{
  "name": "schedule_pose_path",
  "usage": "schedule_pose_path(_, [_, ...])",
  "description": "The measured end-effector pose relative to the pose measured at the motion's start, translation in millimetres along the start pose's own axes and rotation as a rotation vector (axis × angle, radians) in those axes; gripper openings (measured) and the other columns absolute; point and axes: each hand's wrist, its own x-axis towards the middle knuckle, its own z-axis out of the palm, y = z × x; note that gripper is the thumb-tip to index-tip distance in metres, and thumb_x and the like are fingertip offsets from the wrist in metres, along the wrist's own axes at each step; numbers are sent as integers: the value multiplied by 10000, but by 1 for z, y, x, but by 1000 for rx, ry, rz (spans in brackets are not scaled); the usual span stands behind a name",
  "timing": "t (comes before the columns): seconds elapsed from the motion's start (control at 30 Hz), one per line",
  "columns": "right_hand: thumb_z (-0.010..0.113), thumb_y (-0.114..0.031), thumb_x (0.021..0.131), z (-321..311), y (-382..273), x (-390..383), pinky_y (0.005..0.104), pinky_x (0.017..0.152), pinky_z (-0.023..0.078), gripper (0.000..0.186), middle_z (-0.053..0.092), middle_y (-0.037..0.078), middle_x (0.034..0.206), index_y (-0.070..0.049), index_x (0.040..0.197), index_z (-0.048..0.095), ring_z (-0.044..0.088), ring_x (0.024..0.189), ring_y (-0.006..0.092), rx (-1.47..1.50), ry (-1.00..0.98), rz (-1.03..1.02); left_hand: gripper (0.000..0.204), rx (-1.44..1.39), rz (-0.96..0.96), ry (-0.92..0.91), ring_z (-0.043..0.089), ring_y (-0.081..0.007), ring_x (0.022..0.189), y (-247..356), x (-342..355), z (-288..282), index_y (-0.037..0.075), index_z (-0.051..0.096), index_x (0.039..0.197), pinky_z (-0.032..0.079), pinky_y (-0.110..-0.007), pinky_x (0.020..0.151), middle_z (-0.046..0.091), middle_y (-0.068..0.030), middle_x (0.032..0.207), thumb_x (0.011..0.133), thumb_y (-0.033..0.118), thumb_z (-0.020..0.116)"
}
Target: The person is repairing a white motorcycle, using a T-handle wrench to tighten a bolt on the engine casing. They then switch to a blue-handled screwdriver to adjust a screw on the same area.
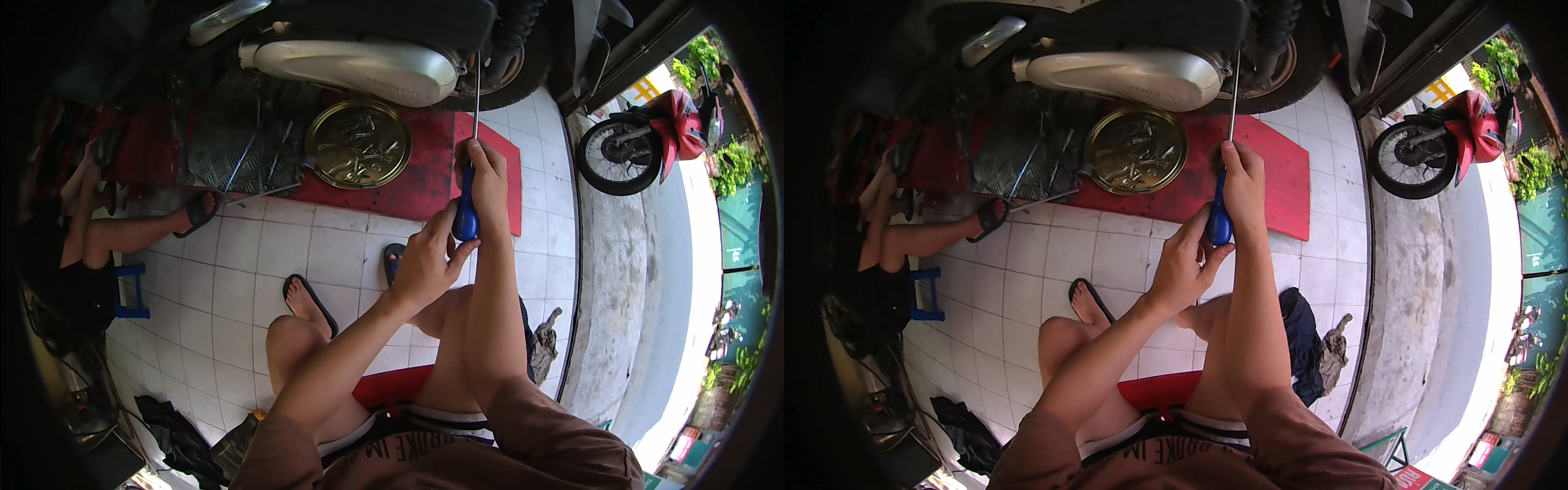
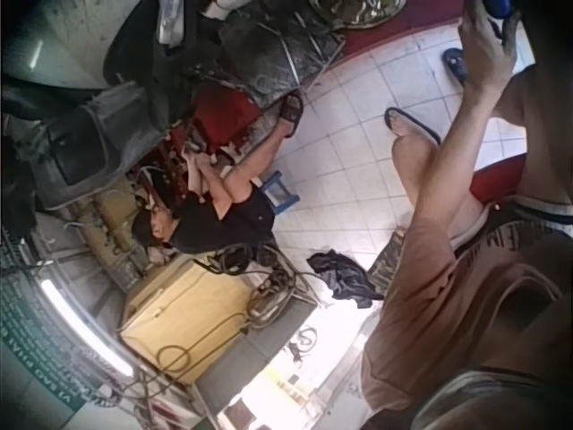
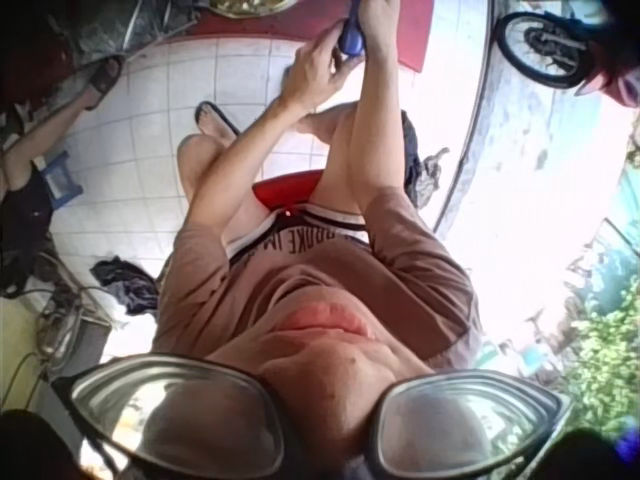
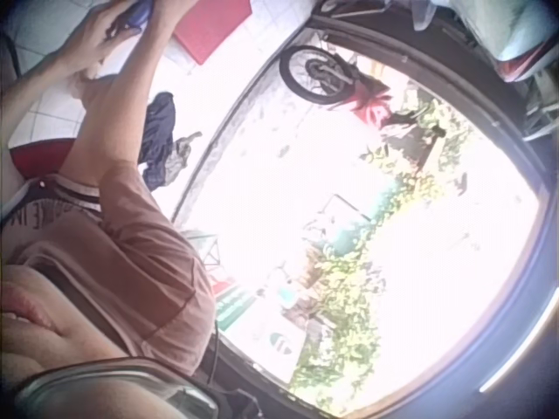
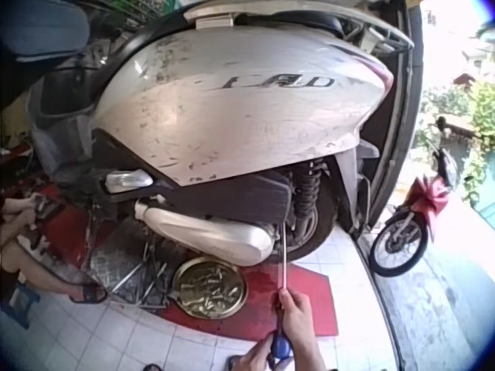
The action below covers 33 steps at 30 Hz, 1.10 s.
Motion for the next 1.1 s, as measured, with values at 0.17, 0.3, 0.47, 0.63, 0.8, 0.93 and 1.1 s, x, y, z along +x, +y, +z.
schedule_pose_path(0.17, [438, -219, 972, -3, -1, 0, 250, 467, 315, 305, 485, 14, 588, -8, 792, 563, 431, 488, 91, 18, 0, -32, 591, 14, 9, -23, 544, -184, 574, 0, 1, 0, -98, 428, 1304, 437, -311, 508, 612, -183, 911, 864, 203, 684])
schedule_pose_path(0.3, [478, -214, 957, -9, 1, -1, 262, 560, 356, 319, 516, 15, 652, 7, 747, 571, 451, 609, 98, 1, 7, 32, 586, 10, -5, -37, 552, -185, 580, 0, -1, 1, -94, 430, 1303, 444, -310, 511, 613, -179, 923, 865, 204, 681])
schedule_pose_path(0.47, [482, -221, 957, -8, -2, -3, 266, 557, 359, 329, 522, 22, 648, 9, 739, 570, 458, 606, 100, -5, -6, 37, 587, 23, 13, -25, 562, -188, 578, -1, -2, 3, -92, 427, 1305, 449, -312, 507, 616, -175, 911, 869, 212, 677])
schedule_pose_path(0.63, [486, -223, 956, -7, 0, -2, 265, 557, 358, 334, 520, 23, 641, 10, 732, 571, 460, 601, 101, 14, -3, 36, 595, 9, 4, -29, 566, -191, 580, -1, -1, 3, -94, 426, 1304, 450, -313, 506, 617, -178, 894, 869, 226, 677])
schedule_pose_path(0.8, [490, -228, 954, -8, 1, 0, 265, 555, 356, 337, 522, 25, 640, 11, 733, 576, 459, 599, 101, 8, -12, 54, 599, -9, -2, -15, 565, -195, 577, 0, 0, 3, -99, 430, 1299, 446, -311, 504, 612, -180, 867, 868, 236, 677])
schedule_pose_path(0.93, [488, -227, 954, -7, 3, -1, 267, 552, 353, 337, 522, 25, 640, 9, 728, 571, 458, 598, 99, 24, 1, 53, 585, 15, 22, -18, 559, -194, 572, 0, -1, 1, -99, 437, 1291, 441, -313, 500, 607, -177, 854, 873, 236, 672])
schedule_pose_path(1.1, [482, -222, 954, -6, 1, -5, 262, 550, 351, 332, 520, 22, 637, 3, 725, 567, 455, 597, 94, 2, 24, 43, 567, 8, 26, -18, 552, -188, 563, -2, -1, 2, -91, 446, 1285, 437, -310, 495, 605, -168, 846, 877, 234, 667])
